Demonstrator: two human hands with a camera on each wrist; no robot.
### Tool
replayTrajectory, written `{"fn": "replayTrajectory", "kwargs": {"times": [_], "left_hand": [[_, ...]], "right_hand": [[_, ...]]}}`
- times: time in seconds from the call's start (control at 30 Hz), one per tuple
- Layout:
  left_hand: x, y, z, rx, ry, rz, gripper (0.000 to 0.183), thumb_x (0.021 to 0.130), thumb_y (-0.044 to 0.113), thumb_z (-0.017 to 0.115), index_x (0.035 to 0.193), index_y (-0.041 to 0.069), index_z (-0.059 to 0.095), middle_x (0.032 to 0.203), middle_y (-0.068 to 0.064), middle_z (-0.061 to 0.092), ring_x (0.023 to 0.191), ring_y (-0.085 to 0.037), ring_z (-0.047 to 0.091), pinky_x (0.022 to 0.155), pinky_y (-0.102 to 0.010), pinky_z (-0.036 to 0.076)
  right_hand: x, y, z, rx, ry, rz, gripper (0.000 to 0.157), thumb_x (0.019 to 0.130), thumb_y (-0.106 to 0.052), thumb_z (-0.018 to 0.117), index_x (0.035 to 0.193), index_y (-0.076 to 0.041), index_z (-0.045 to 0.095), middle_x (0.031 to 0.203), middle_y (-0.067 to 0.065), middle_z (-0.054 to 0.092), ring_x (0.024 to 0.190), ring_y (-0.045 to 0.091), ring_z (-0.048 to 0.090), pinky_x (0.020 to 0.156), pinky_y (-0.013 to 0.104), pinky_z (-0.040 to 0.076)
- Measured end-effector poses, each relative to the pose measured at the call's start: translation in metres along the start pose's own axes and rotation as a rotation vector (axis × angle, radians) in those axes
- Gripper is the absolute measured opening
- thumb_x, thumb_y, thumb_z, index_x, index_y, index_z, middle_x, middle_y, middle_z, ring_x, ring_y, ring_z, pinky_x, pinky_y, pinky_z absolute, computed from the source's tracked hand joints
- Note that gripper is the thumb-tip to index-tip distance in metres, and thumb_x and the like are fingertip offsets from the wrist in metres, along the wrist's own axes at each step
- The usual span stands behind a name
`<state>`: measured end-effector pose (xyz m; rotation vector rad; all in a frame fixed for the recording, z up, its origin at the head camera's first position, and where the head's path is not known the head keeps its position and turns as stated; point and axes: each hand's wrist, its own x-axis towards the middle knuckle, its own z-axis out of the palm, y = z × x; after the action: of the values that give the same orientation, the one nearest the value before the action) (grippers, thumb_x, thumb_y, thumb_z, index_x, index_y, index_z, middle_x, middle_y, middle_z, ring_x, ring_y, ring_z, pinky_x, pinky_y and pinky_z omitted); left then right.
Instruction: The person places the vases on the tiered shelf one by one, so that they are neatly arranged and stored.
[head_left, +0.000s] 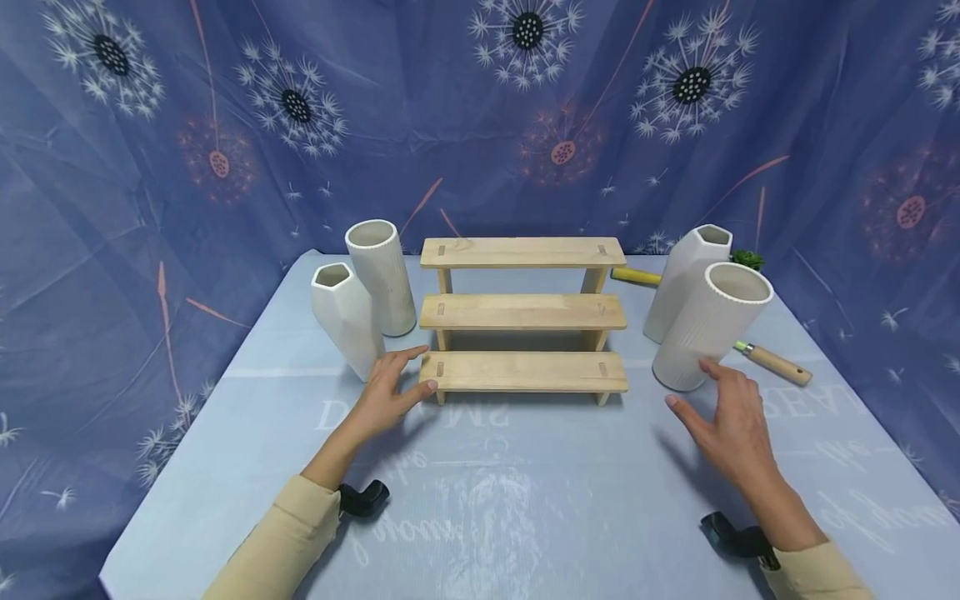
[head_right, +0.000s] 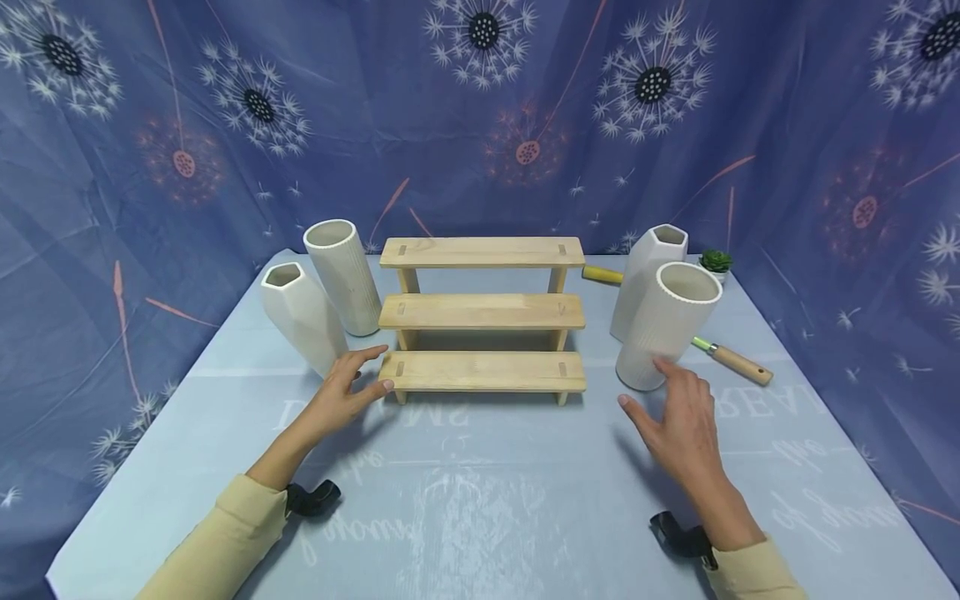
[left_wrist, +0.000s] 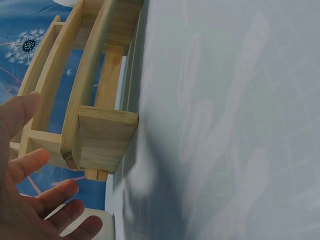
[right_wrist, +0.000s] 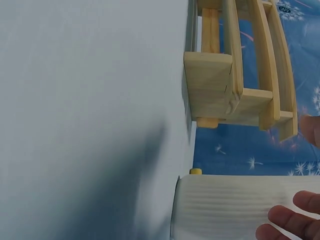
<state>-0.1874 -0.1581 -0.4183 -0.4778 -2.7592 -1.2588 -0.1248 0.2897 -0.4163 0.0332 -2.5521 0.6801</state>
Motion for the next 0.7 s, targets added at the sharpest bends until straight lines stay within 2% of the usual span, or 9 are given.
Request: {"fn": "replayTrajectory", "kwargs": {"times": [0.2,0.27,0.47,0.7], "left_hand": [[0.003,-0.003,0.001,-0.041,-0.009,-0.01,0.057,0.087,0.027,0.067,0.138,0.011,0.047,0.134,-0.019,0.046,0.116,-0.035,0.039,0.086,-0.039,0.035],[0.003,-0.005,0.001,-0.061,-0.013,-0.013,0.056,0.087,0.026,0.067,0.137,0.01,0.047,0.133,-0.02,0.046,0.116,-0.037,0.039,0.086,-0.038,0.035],[0.004,-0.007,0.003,-0.096,-0.013,-0.022,0.054,0.087,0.025,0.068,0.135,0.011,0.049,0.133,-0.02,0.047,0.12,-0.037,0.039,0.092,-0.047,0.038],[0.005,-0.008,0.004,-0.183,-0.035,-0.052,0.052,0.088,0.025,0.066,0.136,0.012,0.049,0.138,-0.017,0.045,0.129,-0.034,0.037,0.103,-0.056,0.036]], "right_hand": [[0.003,0.001,-0.002,0.01,0.031,0.034,0.066,0.08,-0.017,0.073,0.132,0.008,0.041,0.122,0.032,0.047,0.112,0.045,0.04,0.087,0.057,0.032],[0.003,0.002,-0.003,0.017,0.039,0.053,0.067,0.08,-0.018,0.073,0.132,0.008,0.041,0.121,0.031,0.047,0.112,0.045,0.04,0.086,0.058,0.032],[0.006,0.003,-0.004,0.032,0.067,0.123,0.07,0.078,-0.016,0.075,0.135,0.004,0.039,0.123,0.029,0.048,0.112,0.043,0.042,0.084,0.056,0.033],[0.012,0.006,-0.004,0.096,0.101,0.181,0.075,0.077,-0.014,0.075,0.139,0.002,0.036,0.124,0.028,0.048,0.114,0.043,0.046,0.091,0.055,0.035]]}}
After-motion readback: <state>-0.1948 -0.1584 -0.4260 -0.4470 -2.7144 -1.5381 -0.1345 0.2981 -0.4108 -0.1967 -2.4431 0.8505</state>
